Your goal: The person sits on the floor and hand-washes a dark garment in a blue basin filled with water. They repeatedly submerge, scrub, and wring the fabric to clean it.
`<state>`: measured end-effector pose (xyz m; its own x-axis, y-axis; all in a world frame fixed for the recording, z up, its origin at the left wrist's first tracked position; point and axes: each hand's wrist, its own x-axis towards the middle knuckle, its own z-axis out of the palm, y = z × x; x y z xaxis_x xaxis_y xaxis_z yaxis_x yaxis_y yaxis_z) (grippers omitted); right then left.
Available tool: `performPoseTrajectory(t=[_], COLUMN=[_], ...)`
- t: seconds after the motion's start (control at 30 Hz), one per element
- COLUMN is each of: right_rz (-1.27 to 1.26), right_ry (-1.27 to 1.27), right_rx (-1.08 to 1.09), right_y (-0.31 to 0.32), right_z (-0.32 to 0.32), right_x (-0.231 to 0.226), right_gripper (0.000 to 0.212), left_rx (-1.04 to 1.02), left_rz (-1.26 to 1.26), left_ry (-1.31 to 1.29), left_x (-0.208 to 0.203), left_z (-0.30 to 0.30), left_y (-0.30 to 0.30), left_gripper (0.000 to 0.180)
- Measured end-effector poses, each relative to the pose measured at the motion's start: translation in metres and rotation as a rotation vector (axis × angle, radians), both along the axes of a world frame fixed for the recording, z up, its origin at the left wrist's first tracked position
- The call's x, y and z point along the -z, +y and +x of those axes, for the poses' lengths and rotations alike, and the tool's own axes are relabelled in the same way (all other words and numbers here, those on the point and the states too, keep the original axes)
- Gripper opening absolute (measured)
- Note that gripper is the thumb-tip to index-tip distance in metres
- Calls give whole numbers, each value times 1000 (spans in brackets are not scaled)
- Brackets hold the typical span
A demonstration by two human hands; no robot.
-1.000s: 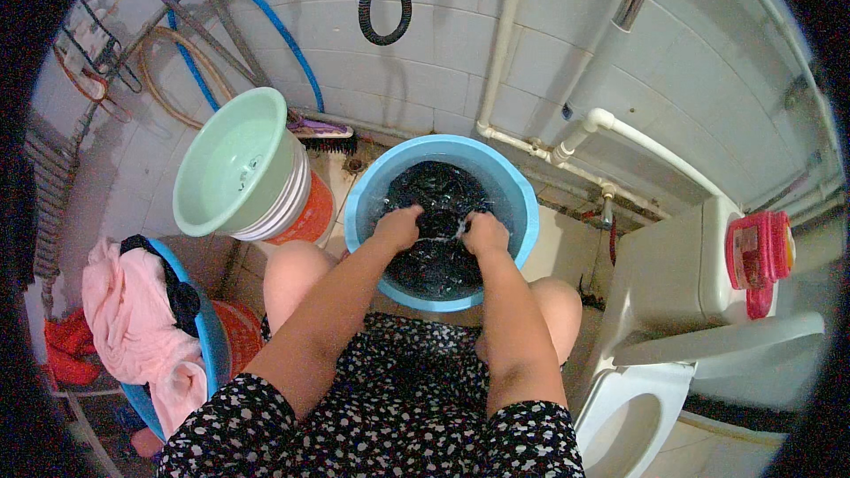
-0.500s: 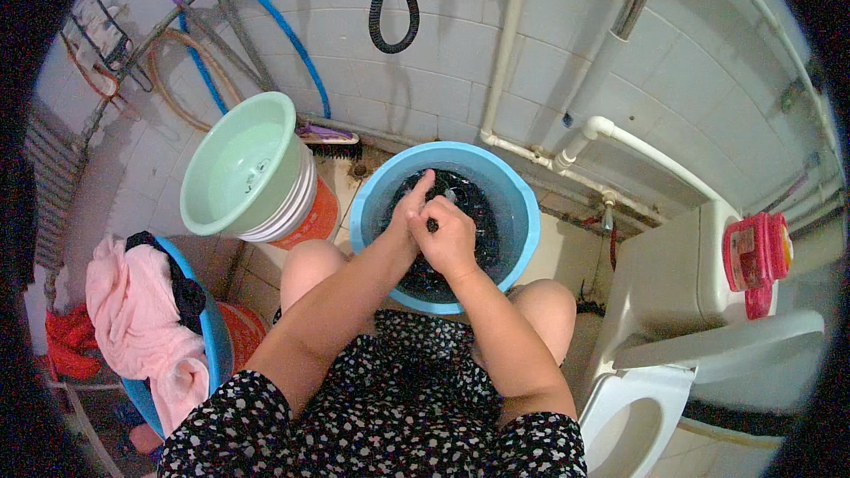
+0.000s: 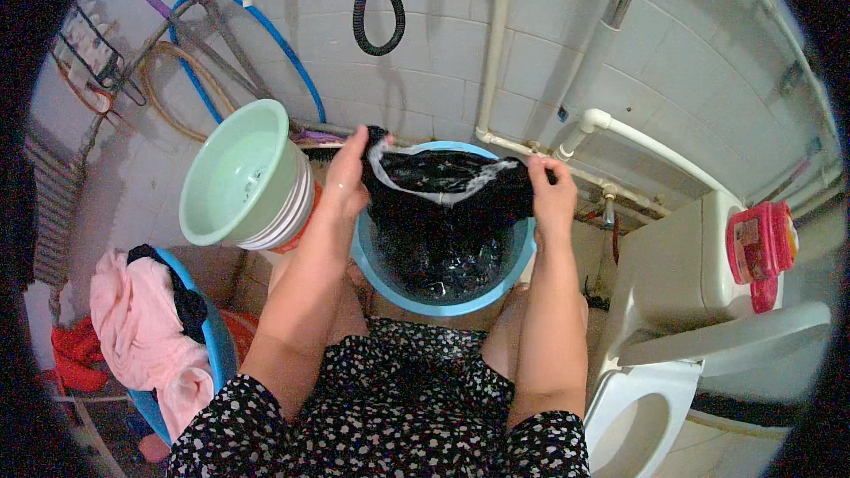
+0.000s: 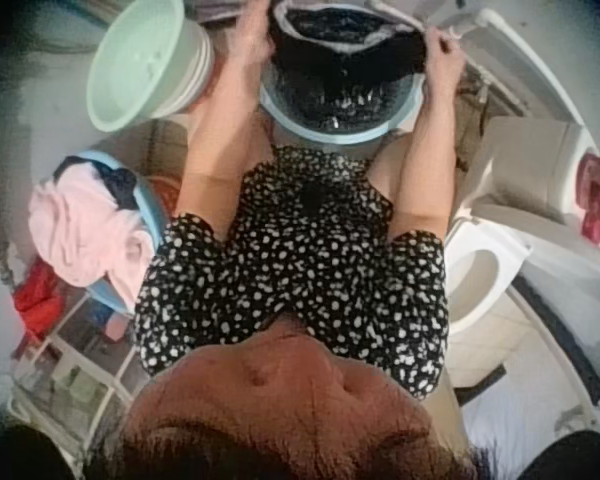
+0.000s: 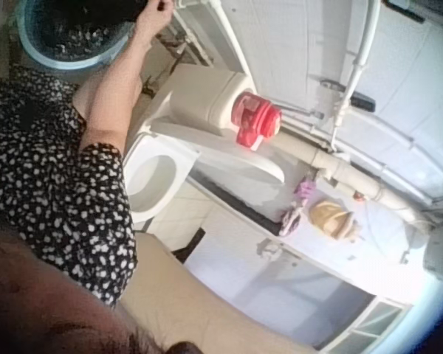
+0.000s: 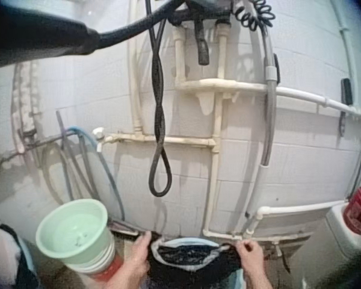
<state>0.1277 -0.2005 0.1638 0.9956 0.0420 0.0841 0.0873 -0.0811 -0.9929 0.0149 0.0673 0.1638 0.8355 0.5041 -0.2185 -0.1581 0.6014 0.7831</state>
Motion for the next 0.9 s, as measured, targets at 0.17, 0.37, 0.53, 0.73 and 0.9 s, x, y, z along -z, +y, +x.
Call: performPoseTrajectory(t=[0.17,0.37,0.53,0.73,0.9], right_rz=[-27,-720,-657,-410,-216], right_ry=[22,-185,-345,-128,113], right_rx=[-169,-405,-162,-249,-545], right_y=[-14,-16,-10,1,-8], right_z=[-11,-27,-21,-19,-11], right_x=[-26,-17,-17,-8,5], right_gripper=[28,44,25,20,22], left_rx=[-129,-105,-195,-275,-322], left_rz=[136,414,601,931,631], left_ry=[-81,-63,-66,130,39], left_x=[-42,-49,-33,-35,-30], left_z=[-14,-18,-18,-21,-19], left_y=[8,11,18,14,23], left_gripper=[30,29,26,25,25])
